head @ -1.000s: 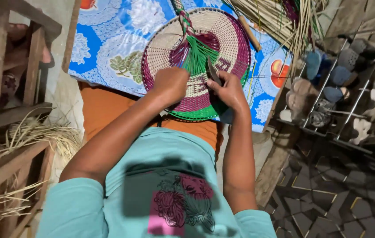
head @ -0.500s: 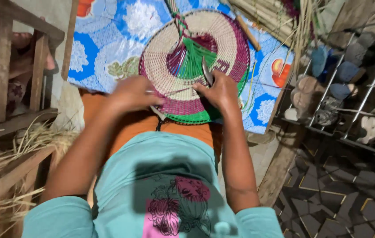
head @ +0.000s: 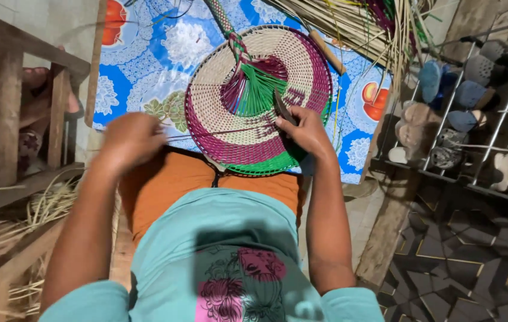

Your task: The person is weaving a decorative fan using colored and natural fibers and a small hook tool.

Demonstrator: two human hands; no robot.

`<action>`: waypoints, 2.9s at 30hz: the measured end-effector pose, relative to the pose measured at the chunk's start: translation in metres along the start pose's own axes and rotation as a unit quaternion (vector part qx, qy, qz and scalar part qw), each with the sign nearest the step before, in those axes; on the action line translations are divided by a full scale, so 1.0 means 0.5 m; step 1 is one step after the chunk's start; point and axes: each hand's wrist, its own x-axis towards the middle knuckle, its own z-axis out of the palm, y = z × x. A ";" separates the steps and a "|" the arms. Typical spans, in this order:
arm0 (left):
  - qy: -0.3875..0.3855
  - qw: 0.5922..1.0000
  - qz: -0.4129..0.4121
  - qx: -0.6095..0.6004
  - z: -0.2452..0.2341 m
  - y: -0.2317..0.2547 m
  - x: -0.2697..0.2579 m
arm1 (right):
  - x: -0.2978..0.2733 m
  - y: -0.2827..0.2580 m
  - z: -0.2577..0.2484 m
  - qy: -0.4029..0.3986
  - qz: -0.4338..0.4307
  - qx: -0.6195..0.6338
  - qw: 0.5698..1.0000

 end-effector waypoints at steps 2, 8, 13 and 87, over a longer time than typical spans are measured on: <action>-0.035 0.999 -0.004 -0.035 -0.052 0.032 -0.040 | -0.004 -0.017 0.000 0.002 0.003 -0.003 1.000; -0.057 0.986 0.088 -0.130 -0.003 0.173 0.026 | -0.010 -0.030 -0.005 -0.004 -0.001 -0.032 0.999; 0.036 0.987 0.119 -0.105 0.106 0.231 0.133 | -0.003 -0.012 0.004 0.009 -0.003 -0.041 0.999; -0.012 0.992 0.087 -0.089 0.051 0.185 0.106 | -0.144 -0.200 0.065 -0.057 0.074 -0.486 0.869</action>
